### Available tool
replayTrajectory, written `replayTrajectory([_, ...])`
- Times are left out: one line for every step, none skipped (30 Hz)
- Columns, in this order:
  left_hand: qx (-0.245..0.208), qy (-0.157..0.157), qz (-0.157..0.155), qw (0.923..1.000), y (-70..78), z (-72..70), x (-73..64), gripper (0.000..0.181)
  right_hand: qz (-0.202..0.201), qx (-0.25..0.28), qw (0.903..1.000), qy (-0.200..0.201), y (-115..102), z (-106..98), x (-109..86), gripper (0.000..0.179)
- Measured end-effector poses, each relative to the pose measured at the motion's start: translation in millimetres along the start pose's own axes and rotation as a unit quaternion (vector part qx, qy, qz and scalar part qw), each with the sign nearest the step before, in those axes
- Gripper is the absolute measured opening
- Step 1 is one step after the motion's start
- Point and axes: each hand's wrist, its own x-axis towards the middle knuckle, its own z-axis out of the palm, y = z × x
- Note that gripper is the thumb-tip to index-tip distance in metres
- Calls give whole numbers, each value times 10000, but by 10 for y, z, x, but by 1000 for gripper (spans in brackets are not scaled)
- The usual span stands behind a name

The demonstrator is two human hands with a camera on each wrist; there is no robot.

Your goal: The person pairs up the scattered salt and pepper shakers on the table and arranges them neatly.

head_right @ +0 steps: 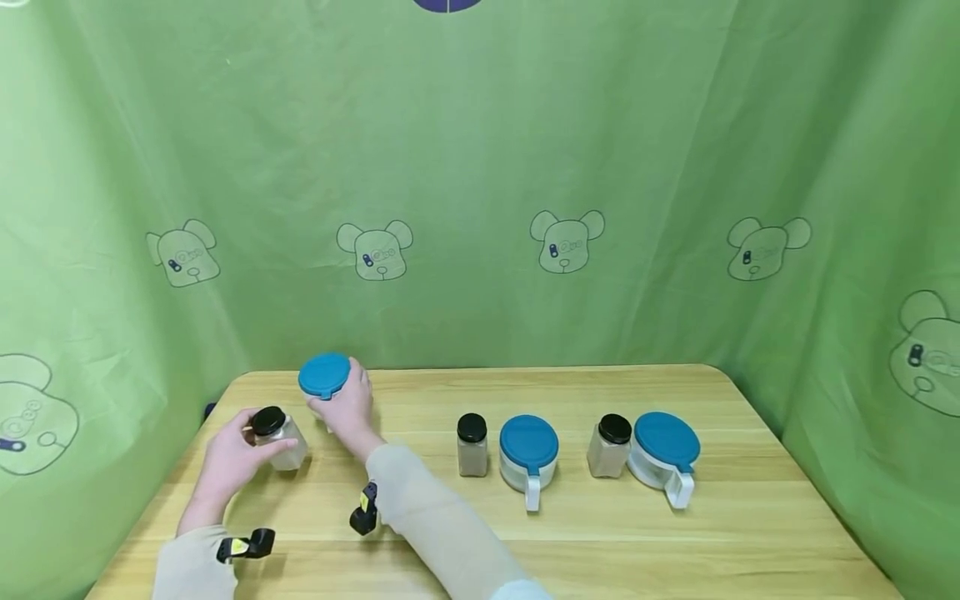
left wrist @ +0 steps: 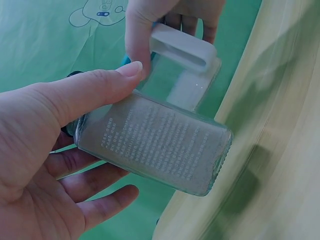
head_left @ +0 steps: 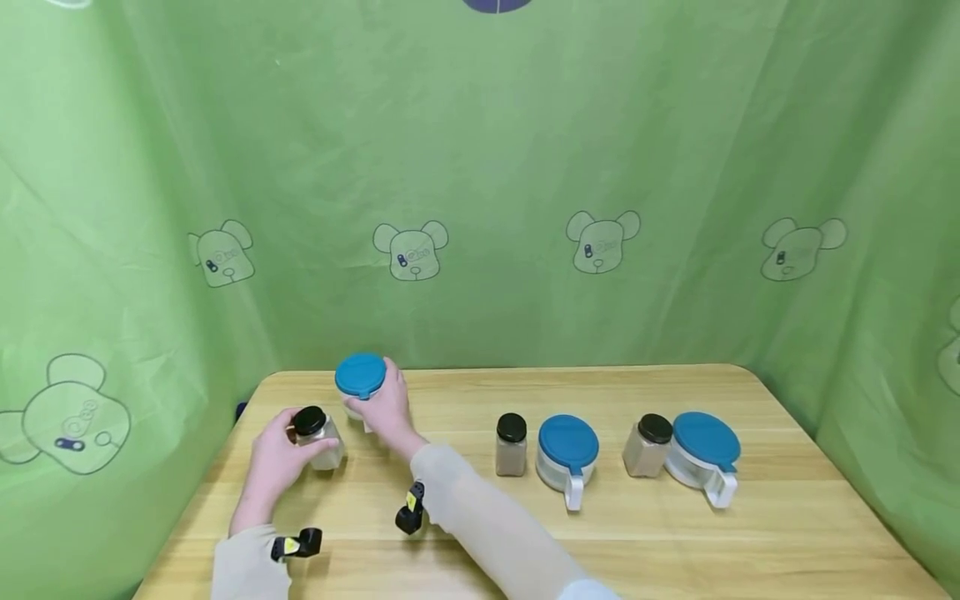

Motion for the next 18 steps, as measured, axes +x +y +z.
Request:
replayTrajectory([4,-3,10,10000,1,3,0,67,-15,-3,10000,-1,-6,-14,-15,95])
replayTrajectory([1,-7,17,10000,3,6,0,67,-48,-2,10000,-3,-11,-27,-29,95])
replayTrajectory([0,-11,27,10000,5,9,2,67,-71,-25,10000,-3,-16,-42,-41,94])
replayTrajectory([5,-13,38,10000,4,13,-1,67,-90,-28,10000,-1,-18,-54,-56,94])
replayTrajectory([12,-11,54,10000,4,16,-2,67,-106,-22,9999,2,-16,-64,-68,94])
replayTrajectory([23,-11,67,10000,4,20,-3,67,-117,-10,9999,2,-14,-76,-80,94])
replayTrajectory([34,-8,84,10000,7,24,-3,67,-112,-2,9999,-5,-11,-89,-93,94])
replayTrajectory([35,-7,101,9999,8,27,-3,67,-137,1,9999,0,-6,-102,-103,94])
replayTrajectory([39,-5,116,9999,10,30,-2,67,-132,-8,9999,-6,4,-114,-112,95])
replayTrajectory([40,0,133,9999,12,33,0,66,-150,-12,9999,-2,16,-122,-120,95])
replayTrajectory([41,5,143,9999,13,35,2,66,-171,-25,9999,-3,30,-130,-128,95])
replayTrajectory([39,8,151,9999,14,37,4,66,-184,-43,9998,-12,42,-141,-136,95])
replayTrajectory([39,11,163,9999,16,38,5,66,-192,-60,9998,-14,55,-152,-145,94])
replayTrajectory([34,8,173,9998,17,38,5,66,-201,-64,9998,-22,67,-161,-152,94])
replayTrajectory([35,6,180,9998,19,38,5,66,-201,-86,9998,-26,78,-171,-162,94])
replayTrajectory([40,11,191,9998,20,39,5,66,-210,-93,9997,-29,87,-182,-172,94])
replayTrajectory([48,15,203,9998,22,40,5,66,-201,-100,9997,-42,93,-196,-182,94])
replayTrajectory([53,18,218,9997,24,42,4,67,-213,-99,9997,-34,98,-209,-193,94])
